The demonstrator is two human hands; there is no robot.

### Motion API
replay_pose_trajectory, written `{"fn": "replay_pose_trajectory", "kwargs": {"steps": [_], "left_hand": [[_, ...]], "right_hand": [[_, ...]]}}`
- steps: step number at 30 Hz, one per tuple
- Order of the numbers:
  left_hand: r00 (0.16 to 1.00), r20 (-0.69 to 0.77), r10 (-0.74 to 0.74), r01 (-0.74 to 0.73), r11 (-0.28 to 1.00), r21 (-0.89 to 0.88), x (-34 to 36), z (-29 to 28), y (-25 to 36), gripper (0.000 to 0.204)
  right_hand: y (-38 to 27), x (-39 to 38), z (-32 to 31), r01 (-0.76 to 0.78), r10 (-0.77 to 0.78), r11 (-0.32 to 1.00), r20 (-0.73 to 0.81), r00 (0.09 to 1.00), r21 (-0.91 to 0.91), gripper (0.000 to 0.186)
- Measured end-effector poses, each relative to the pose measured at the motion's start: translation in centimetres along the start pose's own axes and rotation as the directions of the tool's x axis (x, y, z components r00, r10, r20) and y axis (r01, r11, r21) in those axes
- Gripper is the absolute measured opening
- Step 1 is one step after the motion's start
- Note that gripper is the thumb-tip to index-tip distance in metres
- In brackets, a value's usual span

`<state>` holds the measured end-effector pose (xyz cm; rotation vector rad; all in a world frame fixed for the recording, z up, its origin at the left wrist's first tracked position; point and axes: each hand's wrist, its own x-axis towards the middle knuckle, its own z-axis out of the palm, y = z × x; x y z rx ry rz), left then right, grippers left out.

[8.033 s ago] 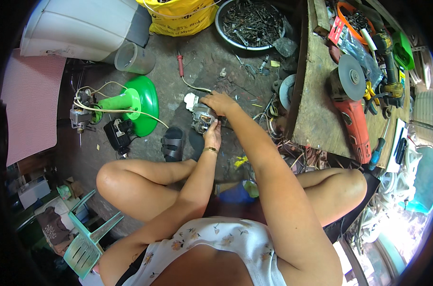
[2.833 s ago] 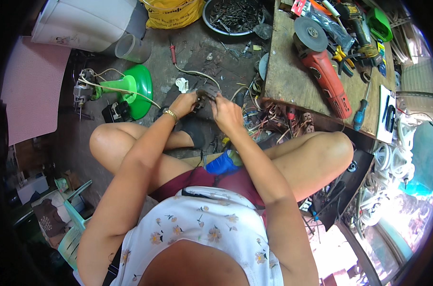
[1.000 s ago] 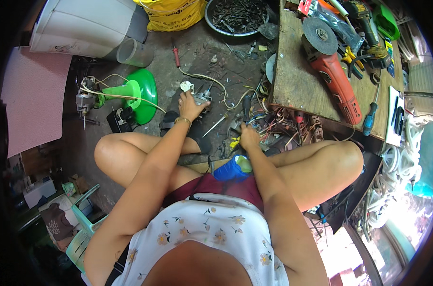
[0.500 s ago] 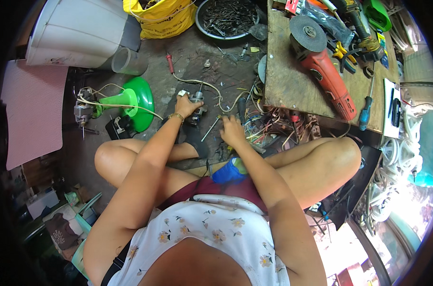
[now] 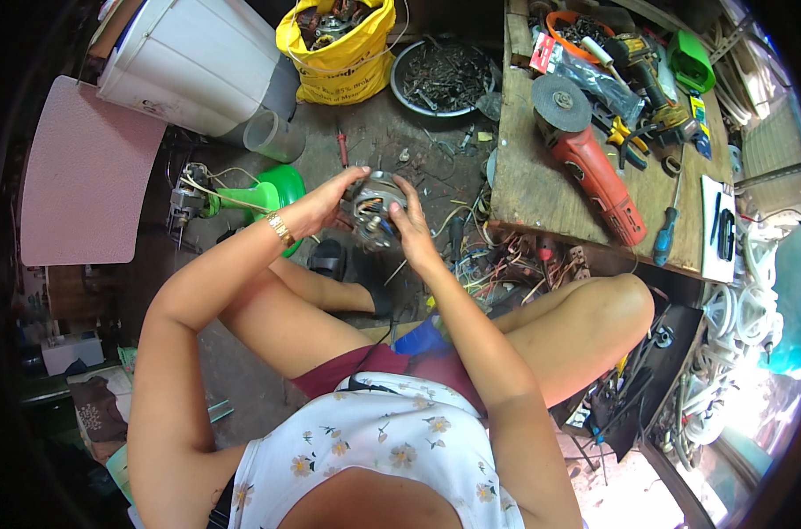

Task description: The person disassembles an electric fan motor by hand, using a hammer to tap components loose, a drill to remove screws, and an angle grinder to cut through a metal casing while sparks fly. They then use pliers and a screwdriver to work on the internal copper wiring and housing components.

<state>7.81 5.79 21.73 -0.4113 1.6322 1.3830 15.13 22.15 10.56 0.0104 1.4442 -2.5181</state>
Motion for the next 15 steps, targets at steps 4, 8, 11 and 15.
{"fn": "replay_pose_trajectory", "kwargs": {"steps": [4,8,11,15], "left_hand": [[0.98,0.079,0.184,-0.193,0.97,0.144,-2.4,1.3,0.0,0.068],[0.83,0.188,0.524,-0.555,0.749,0.362,-4.1,2.9,-0.7,0.081],[0.767,0.241,0.595,-0.617,0.582,0.529,-6.1,4.8,0.1,0.08],[0.594,0.237,0.769,-0.713,0.366,0.598,-6.3,6.1,-0.3,0.076]], "right_hand": [[-5.1,-3.1,0.8,-0.072,0.084,0.973,-0.048,0.995,0.219,0.064],[-8.1,-4.8,0.7,-0.038,0.069,0.95,-0.089,0.994,0.309,0.064],[-9.6,-6.4,0.3,-0.061,0.107,0.928,-0.106,0.989,0.367,0.065],[-10.9,-8.0,0.7,-0.05,0.104,0.921,-0.122,0.987,0.386,0.065]]}}
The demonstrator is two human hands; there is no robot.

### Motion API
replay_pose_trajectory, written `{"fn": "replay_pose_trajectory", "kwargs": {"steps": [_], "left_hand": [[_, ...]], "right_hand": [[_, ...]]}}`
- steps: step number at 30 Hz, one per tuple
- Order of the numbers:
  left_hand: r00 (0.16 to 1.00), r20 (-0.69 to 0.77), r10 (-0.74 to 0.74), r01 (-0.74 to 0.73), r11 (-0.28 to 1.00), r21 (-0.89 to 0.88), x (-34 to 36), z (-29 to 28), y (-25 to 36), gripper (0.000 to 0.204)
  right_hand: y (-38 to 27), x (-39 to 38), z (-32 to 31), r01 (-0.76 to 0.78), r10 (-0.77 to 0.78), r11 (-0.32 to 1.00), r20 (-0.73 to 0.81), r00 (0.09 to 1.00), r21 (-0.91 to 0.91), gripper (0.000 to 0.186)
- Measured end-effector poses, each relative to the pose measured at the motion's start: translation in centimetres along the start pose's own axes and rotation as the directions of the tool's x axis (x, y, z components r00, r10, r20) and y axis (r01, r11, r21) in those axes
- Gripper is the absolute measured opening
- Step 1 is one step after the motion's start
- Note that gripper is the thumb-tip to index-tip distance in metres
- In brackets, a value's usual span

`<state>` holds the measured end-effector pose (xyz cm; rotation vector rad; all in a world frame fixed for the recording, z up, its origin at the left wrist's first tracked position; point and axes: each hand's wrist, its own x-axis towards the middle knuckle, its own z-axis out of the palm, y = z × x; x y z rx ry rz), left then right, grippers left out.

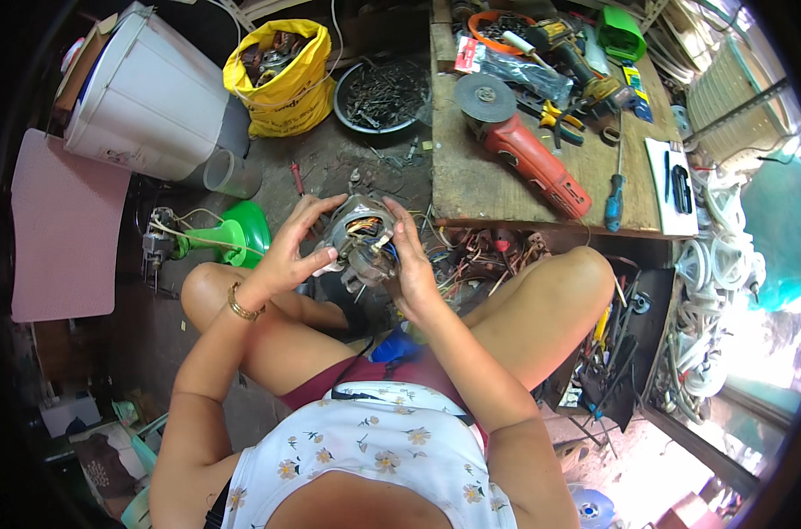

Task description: The person disassembles an electric fan motor by hand, using a hammer to tap components loose, a drill to remove screws, and an angle grinder to cut through a metal casing while sparks fly. They then use pliers and a screwdriver to work on the internal copper wiring and housing components.

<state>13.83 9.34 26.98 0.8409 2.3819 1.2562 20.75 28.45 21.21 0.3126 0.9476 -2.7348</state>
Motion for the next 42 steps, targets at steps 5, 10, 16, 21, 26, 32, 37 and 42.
{"fn": "replay_pose_trajectory", "kwargs": {"steps": [5,10,16,21,26,32,37,42], "left_hand": [[0.984,-0.148,0.103,-0.123,0.983,-0.135,-0.8,2.1,0.1,0.072],[0.987,-0.134,0.092,-0.12,0.97,-0.211,-1.3,3.3,-0.2,0.095],[0.998,-0.051,0.041,-0.057,0.925,-0.375,-1.1,4.8,0.7,0.137],[0.991,-0.096,0.091,-0.119,0.933,-0.341,-0.2,6.2,0.4,0.135],[0.997,-0.059,-0.052,-0.002,0.738,-0.675,0.4,7.2,2.1,0.128],[0.998,-0.041,-0.037,-0.004,0.69,-0.724,2.0,7.8,1.8,0.124],[0.978,-0.05,-0.203,0.017,0.315,-0.949,-0.9,7.6,-4.2,0.086],[0.963,-0.177,-0.203,-0.127,0.235,-0.964,-1.7,3.1,-7.6,0.064]], "right_hand": [[-0.6,-1.3,1.2,0.047,-0.047,0.998,-0.004,0.999,0.029,0.066],[-1.3,-2.3,1.4,0.123,-0.121,0.991,0.031,0.992,-0.057,0.065],[-2.1,-3.6,0.5,0.175,-0.173,0.962,0.027,0.985,-0.21,0.066],[-1.4,-3.5,-0.8,0.295,-0.325,0.852,0.004,0.946,-0.432,0.07],[-1.6,-3.7,-0.2,0.303,-0.378,0.83,-0.071,0.923,-0.468,0.069],[-2.3,-3.2,-0.7,0.323,-0.429,0.772,-0.073,0.9,-0.547,0.069],[-8.3,-4.2,-1.1,0.216,-0.308,0.532,0.051,0.95,-0.819,0.072],[-26.2,-2.4,-7.6,0.265,-0.691,0.398,-0.097,0.716,-0.878,0.035]]}}
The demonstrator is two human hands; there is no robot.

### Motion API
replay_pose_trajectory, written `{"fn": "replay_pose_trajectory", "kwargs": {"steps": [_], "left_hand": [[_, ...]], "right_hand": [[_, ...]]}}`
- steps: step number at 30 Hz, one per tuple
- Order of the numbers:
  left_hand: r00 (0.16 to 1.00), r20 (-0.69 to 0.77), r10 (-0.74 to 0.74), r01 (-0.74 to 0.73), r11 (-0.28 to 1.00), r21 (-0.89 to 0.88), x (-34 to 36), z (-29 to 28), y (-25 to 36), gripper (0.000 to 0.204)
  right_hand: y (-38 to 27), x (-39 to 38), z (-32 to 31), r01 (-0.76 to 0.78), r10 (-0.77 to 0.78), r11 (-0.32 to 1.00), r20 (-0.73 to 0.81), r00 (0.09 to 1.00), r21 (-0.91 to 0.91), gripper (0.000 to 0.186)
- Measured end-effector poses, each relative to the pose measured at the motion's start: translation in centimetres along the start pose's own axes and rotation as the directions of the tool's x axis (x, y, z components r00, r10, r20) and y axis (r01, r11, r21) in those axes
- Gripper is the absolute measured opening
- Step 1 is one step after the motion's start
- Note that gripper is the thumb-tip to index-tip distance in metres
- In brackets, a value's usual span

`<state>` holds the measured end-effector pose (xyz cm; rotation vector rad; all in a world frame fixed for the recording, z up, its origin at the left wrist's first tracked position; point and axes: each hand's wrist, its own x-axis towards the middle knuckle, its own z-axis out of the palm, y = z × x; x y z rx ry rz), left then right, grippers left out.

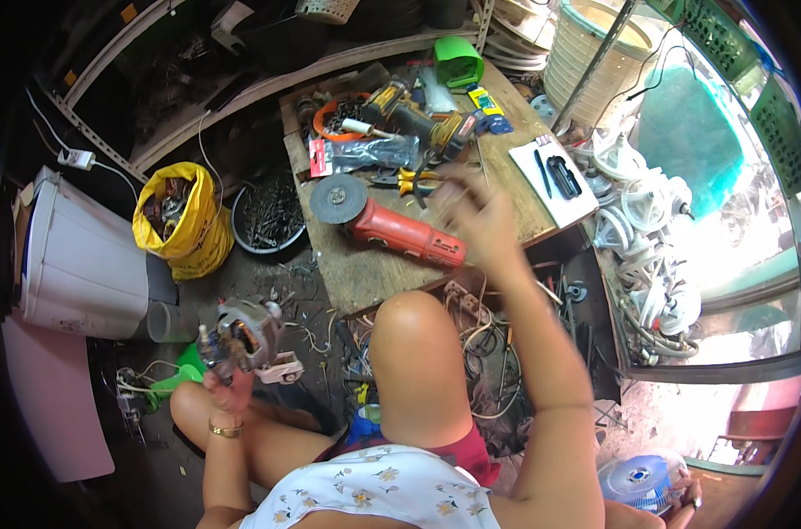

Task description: The person disassembles an electric fan motor by hand, using a hammer to tap components loose, a drill to remove screws, and an angle grinder to cut through a metal casing while sparks fly. They then use pliers and a screwdriver to work on the internal copper wiring and housing components.

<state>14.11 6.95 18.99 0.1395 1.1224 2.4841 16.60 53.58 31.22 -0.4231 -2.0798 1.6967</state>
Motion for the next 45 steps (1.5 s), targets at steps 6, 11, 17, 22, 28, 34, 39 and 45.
{"fn": "replay_pose_trajectory", "kwargs": {"steps": [6,11,17,22,28,34,39,45], "left_hand": [[0.997,0.031,0.07,-0.073,0.991,0.114,2.1,-1.0,2.7,0.094],[0.982,-0.102,0.162,-0.139,0.97,0.199,3.6,-2.4,0.2,0.091],[0.928,-0.258,0.267,-0.195,0.942,0.274,4.3,-1.3,0.2,0.09],[0.89,-0.374,0.263,-0.054,0.873,0.485,8.7,6.7,1.7,0.128],[0.89,-0.213,0.404,-0.181,0.741,0.646,11.6,5.1,1.7,0.134],[0.864,-0.214,0.456,-0.198,0.699,0.687,10.7,4.1,1.3,0.14],[0.895,-0.161,0.417,-0.253,0.77,0.586,10.6,4.4,0.9,0.142],[0.909,-0.199,0.367,-0.142,0.72,0.679,10.7,5.1,1.5,0.141]], "right_hand": [[5.0,19.4,-11.3,0.153,-0.396,0.797,-0.315,0.862,-0.584,0.019],[12.4,29.6,-10.1,0.111,-0.226,0.608,-0.038,0.973,-0.786,0.019],[18.7,37.9,-0.6,0.155,-0.041,0.398,0.151,0.988,-0.904,0.023],[21.7,42.6,-0.6,0.234,-0.176,0.056,0.221,0.959,-0.971,0.021],[23.0,45.7,-4.7,0.148,-0.004,0.06,0.148,0.989,-0.987,0.021],[26.7,49.1,-7.3,0.17,-0.076,0.177,0.159,0.984,-0.969,0.031],[24.8,53.2,-14.4,0.042,-0.003,0.517,0.047,0.999,-0.855,0.034],[29.2,45.3,-5.7,0.303,-0.092,0.231,0.289,0.953,-0.925,0.035]]}}
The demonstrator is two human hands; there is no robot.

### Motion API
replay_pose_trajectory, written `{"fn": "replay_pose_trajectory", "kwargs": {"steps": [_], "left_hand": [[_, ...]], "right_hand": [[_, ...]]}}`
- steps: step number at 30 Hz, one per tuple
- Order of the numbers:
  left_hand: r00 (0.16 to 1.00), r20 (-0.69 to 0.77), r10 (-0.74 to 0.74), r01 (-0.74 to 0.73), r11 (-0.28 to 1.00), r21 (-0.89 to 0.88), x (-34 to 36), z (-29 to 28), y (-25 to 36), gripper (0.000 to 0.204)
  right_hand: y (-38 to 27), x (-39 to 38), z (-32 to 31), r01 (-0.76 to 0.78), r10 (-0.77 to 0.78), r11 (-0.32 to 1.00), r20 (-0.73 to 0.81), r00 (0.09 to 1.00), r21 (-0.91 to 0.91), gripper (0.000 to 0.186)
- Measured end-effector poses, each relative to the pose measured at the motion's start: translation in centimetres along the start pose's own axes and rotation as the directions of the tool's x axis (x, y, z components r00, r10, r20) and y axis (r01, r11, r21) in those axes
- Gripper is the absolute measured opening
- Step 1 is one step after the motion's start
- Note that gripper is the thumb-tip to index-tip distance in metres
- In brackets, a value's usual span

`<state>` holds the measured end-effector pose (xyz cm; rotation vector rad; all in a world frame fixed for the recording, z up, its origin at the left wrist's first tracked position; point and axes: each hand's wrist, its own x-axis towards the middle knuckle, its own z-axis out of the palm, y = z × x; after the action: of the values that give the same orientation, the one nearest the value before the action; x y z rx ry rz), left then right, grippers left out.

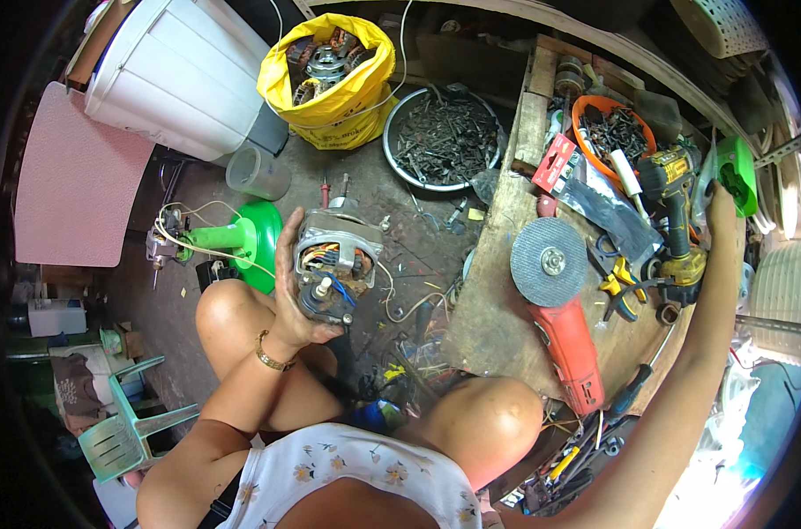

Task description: The person disassembles an electric fan motor by hand, using a hammer to tap components loose, a drill to remove screws, and an angle grinder to cut through a metal casing while sparks fly. They then use pliers and a screwdriver to work on the internal copper wiring and housing components.

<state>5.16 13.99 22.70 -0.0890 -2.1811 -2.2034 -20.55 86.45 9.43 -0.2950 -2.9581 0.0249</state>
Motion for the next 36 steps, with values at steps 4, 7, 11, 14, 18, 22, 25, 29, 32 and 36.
{"fn": "replay_pose_trajectory", "kwargs": {"steps": [4,7,11,14,18,22,25,29,32,36], "left_hand": [[0.991,0.052,0.121,-0.126,0.987,0.096,0.6,-0.2,-1.1,0.139],[0.99,0.064,0.126,-0.126,0.992,-0.004,1.4,0.7,-2.6,0.139],[0.991,-0.115,-0.069,0.055,0.99,-0.127,-0.1,0.8,-1.0,0.141],[0.987,-0.125,-0.101,0.09,0.991,-0.096,-0.6,0.7,-1.0,0.139],[0.988,-0.114,-0.103,0.096,0.993,-0.064,-0.5,1.4,-0.7,0.138],[0.989,-0.1,-0.11,0.108,0.994,-0.03,-0.6,1.0,-0.2,0.138],[0.996,-0.043,-0.076,0.072,0.993,-0.094,-0.3,1.6,-0.2,0.137],[0.999,0.039,0.006,-0.006,1.0,-0.007,0.0,1.1,-0.9,0.138],[0.993,0.121,-0.01,0.015,0.999,-0.034,0.3,1.6,-0.1,0.137],[0.988,0.15,0.03,-0.03,1.0,0.003,-1.1,0.0,-0.5,0.136]], "right_hand": [[2.2,1.1,-6.0,-0.029,0.04,0.996,0.124,0.991,-0.088,0.027],[3.0,1.1,-10.7,-0.021,0.034,0.995,0.134,0.99,-0.095,0.037],[-6.8,0.5,-8.4,-0.116,0.134,0.987,0.167,0.977,-0.111,0.036],[-6.7,-1.3,-12.5,-0.242,0.223,0.968,0.199,0.954,0.074,0.038],[-12.6,-6.2,-17.4,-0.105,0.228,0.942,-0.379,0.897,0.317,0.023],[-23.4,-14.3,-19.2,0.345,-0.296,0.639,-0.194,0.935,0.687,0.016],[-26.5,-15.1,-15.2,0.422,-0.413,0.841,-0.101,0.905,0.339,0.018],[-27.9,-14.7,-11.5,0.358,-0.359,0.933,0.051,0.932,0.023,0.017],[-27.6,-14.6,-11.8,0.369,-0.376,0.919,0.024,0.926,0.14,0.017],[-29.4,-14.3,-12.8,0.341,-0.375,0.916,0.151,0.914,0.21,0.014]]}}
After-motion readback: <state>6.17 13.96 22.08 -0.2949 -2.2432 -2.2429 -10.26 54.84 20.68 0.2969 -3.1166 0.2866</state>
